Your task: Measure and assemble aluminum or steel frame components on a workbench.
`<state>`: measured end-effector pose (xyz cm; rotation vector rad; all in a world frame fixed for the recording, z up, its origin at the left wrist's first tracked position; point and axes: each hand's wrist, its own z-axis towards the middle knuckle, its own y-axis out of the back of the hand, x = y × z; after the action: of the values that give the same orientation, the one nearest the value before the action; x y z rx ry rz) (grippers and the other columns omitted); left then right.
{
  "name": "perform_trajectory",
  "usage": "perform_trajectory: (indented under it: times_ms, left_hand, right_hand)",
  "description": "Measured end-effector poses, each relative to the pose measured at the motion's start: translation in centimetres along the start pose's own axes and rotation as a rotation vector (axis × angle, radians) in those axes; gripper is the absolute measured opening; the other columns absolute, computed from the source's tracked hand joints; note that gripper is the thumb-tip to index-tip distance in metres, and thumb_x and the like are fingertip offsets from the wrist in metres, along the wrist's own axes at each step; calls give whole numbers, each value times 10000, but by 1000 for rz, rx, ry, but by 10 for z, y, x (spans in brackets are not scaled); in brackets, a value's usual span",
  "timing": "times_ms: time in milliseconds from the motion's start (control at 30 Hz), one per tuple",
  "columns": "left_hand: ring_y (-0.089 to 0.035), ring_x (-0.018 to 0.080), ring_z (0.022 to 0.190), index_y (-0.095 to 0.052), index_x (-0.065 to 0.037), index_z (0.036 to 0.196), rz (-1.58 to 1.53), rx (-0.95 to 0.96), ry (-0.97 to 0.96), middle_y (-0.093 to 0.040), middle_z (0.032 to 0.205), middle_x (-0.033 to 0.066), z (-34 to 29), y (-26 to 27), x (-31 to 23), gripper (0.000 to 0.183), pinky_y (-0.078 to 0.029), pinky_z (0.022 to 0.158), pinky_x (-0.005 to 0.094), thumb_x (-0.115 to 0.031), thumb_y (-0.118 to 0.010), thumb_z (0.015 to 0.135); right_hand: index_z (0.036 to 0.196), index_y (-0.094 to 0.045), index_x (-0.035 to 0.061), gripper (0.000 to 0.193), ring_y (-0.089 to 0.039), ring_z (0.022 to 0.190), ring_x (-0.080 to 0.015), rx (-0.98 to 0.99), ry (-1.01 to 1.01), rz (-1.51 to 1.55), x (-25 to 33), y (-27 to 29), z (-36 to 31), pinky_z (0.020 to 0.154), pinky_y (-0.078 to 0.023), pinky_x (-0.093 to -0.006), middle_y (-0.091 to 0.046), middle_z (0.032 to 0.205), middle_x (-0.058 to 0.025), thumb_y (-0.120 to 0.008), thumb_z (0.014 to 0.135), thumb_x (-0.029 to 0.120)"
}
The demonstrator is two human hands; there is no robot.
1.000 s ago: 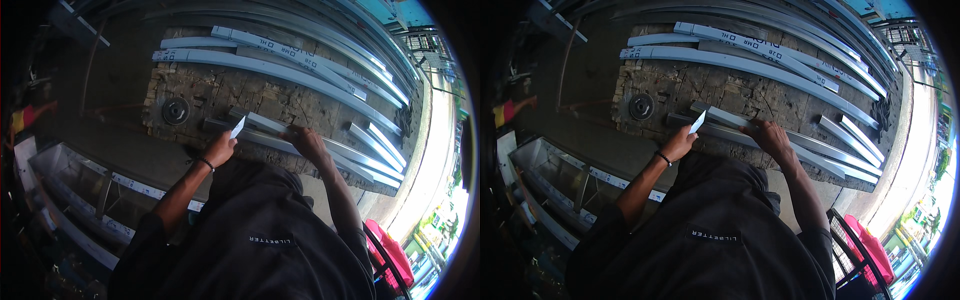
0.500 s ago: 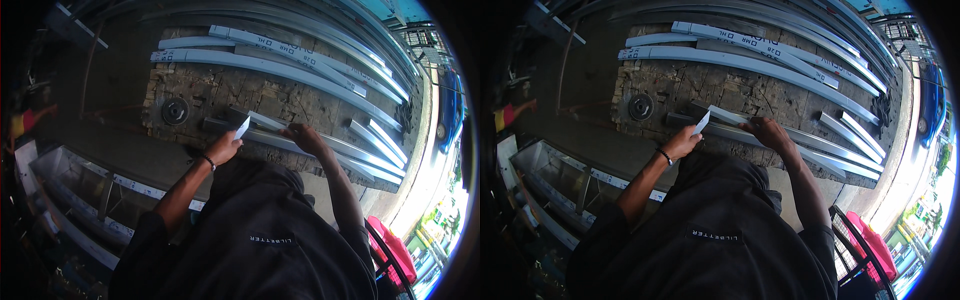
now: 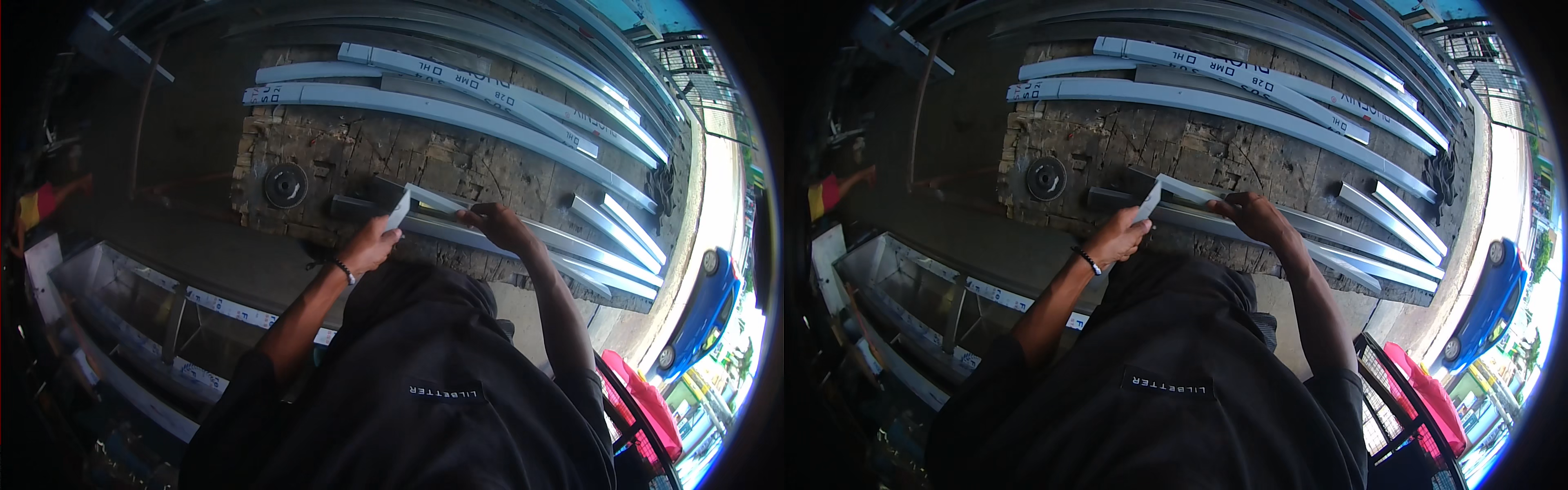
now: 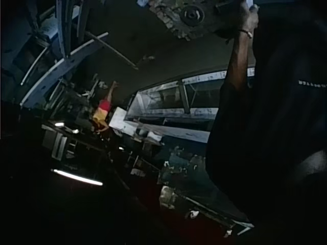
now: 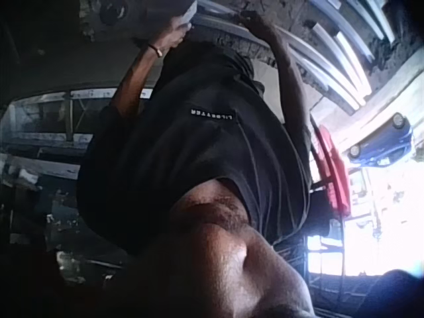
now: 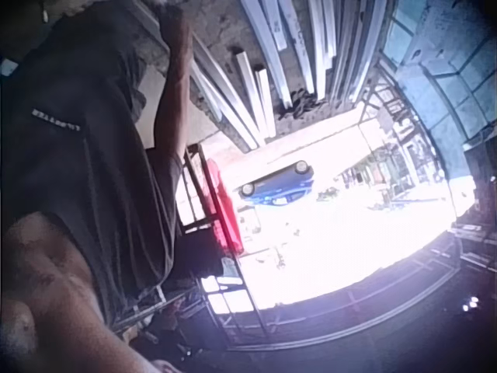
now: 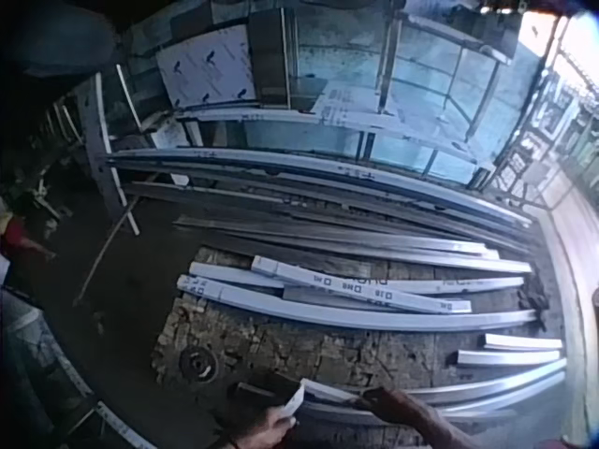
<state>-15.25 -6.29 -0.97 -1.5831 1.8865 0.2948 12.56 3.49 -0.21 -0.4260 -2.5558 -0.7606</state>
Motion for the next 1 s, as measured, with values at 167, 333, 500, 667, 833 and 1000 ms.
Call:
perform_trajectory:
  times_ms: [167, 333, 500, 667, 833, 1000]
  left_hand:
    - [-268, 9, 428, -474, -94, 1010, -90, -56, 55, -341, 643, -66, -6, 11, 1, 95, -199, 379, 218, -163, -506, 1066]
    - [-273, 6, 434, -469, -97, 997, -69, 17, 80, -346, 655, -60, -5, 10, 2, 106, -196, 379, 215, -167, -499, 1071]
    - [-278, 15, 429, -474, -93, 1009, -138, 24, 121, -337, 637, -63, -4, 11, 1, 94, -198, 379, 232, -163, -498, 1067]
    - [-268, 4, 445, -458, -104, 1022, -205, 5, 115, -339, 669, -61, -8, 14, -3, 111, -189, 389, 205, -190, -505, 1075]
    - [-275, 10, 459, -452, -104, 1005, -156, 4, 151, -346, 682, -55, -2, 6, 3, 128, -192, 396, 208, -195, -511, 1074]
    - [-286, 13, 464, -455, -111, 1002, -199, 26, 128, -360, 685, -49, 5, 1, 4, 129, -199, 397, 212, -200, -519, 1071]
  right_hand:
    - [1110, -766, 79, 606, -720, 958, -316, 31, 7, 1, -2, 0, 2, 826, -545, -450, -737, 975, -203, -567, 965, 633]
    - [1119, -766, 79, 599, -725, 953, -314, 28, 7, 11, 0, 0, 0, 822, -551, -438, -744, 967, -193, -568, 968, 624]
    - [1106, -771, 73, 583, -728, 934, -306, 5, 13, 6, 2, 1, -1, 815, -553, -430, -747, 948, -185, -573, 975, 606]
    - [1098, -773, 71, 580, -726, 919, -303, 30, 11, 17, -1, 1, 2, 806, -550, -432, -745, 934, -186, -577, 975, 603]
    - [1104, -771, 66, 590, -727, 922, -300, 20, 18, -5, -1, 0, 1, 808, -549, -437, -743, 929, -195, -587, 966, 608]
    - [1115, -770, 63, 593, -724, 940, -305, 13, 49, 15, -4, -1, 4, 825, -548, -440, -742, 948, -200, -595, 961, 609]
